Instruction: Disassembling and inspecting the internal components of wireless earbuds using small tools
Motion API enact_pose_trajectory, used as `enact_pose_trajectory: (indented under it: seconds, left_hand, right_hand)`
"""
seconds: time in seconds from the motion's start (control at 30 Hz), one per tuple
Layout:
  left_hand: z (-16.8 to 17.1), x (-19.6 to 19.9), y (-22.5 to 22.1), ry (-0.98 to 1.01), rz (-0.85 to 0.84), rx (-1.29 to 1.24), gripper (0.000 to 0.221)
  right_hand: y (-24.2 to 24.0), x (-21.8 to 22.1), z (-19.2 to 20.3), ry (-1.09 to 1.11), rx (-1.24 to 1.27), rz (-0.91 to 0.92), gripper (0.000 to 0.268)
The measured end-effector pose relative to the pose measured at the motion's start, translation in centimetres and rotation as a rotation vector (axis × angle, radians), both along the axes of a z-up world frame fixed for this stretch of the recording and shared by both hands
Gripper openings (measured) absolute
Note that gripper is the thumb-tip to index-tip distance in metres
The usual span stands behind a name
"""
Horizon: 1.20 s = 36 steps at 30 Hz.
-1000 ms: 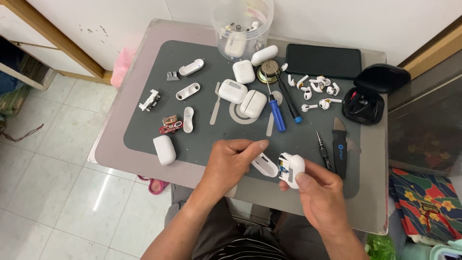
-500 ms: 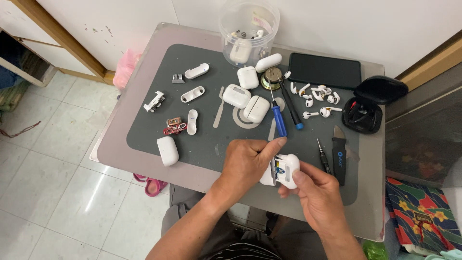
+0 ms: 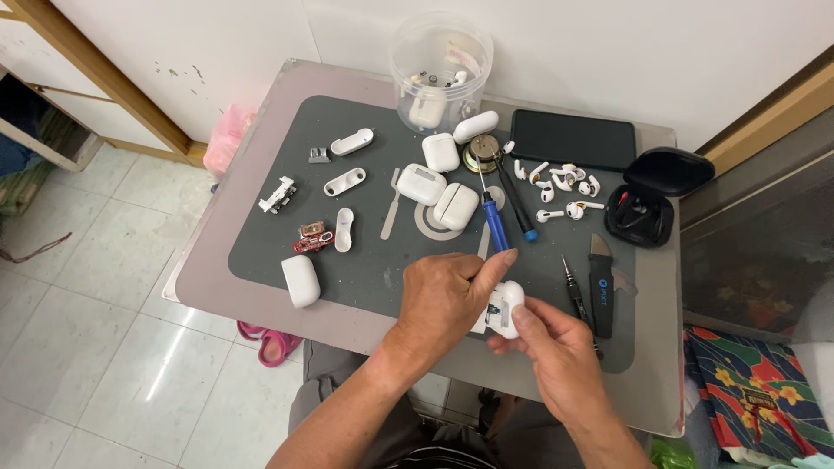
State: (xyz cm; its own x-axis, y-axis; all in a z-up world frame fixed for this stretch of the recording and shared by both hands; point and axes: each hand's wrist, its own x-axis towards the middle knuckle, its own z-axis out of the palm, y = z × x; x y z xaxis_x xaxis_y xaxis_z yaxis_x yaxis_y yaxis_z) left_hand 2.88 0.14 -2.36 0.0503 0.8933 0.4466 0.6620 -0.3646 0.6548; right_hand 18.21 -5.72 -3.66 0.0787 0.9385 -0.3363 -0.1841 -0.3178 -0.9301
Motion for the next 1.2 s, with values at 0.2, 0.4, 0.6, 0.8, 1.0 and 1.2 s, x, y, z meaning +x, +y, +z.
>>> enact_pose_trajectory:
  seconds: [0.2,0.4,0.6,0.8,1.0,1.2]
  left_hand:
    - [0.1,0.3,0.3,-0.042,-0.014,-0.048,0.067]
    - [0.0,0.7,0.5,-0.105,-0.027,0.005,0.066]
    - [0.3,1.1,0.6,-0.176,-0.049,0.031,0.060]
    - [0.1,2.0,0.7,-0.272,-0.072,-0.080,0.067]
    - [0.0,1.9,0.6,-0.346,-0.087,-0.101,0.066]
    - [1.7,2.1,0.3,-0.528,-0.123,-0.369,0.066]
  right_hand:
    - [0.0,0.2,-1.6,0.066,0.039,-0.048,0.042]
    - [0.3,0.1,0.2,0.056,-0.007,-0.004,0.042]
    - [0.3,0.1,-0.9,0.128,0.089,-0.009,0.041]
    - [0.5,-0.3,0.5,0.050,0.009,-0.045,0.039]
    - [1.1,0.3,0.6,0.086,-0.048,0.020,0.046]
    - [2.0,2.7,-0.3,0.332,-0.109,0.229,0.049]
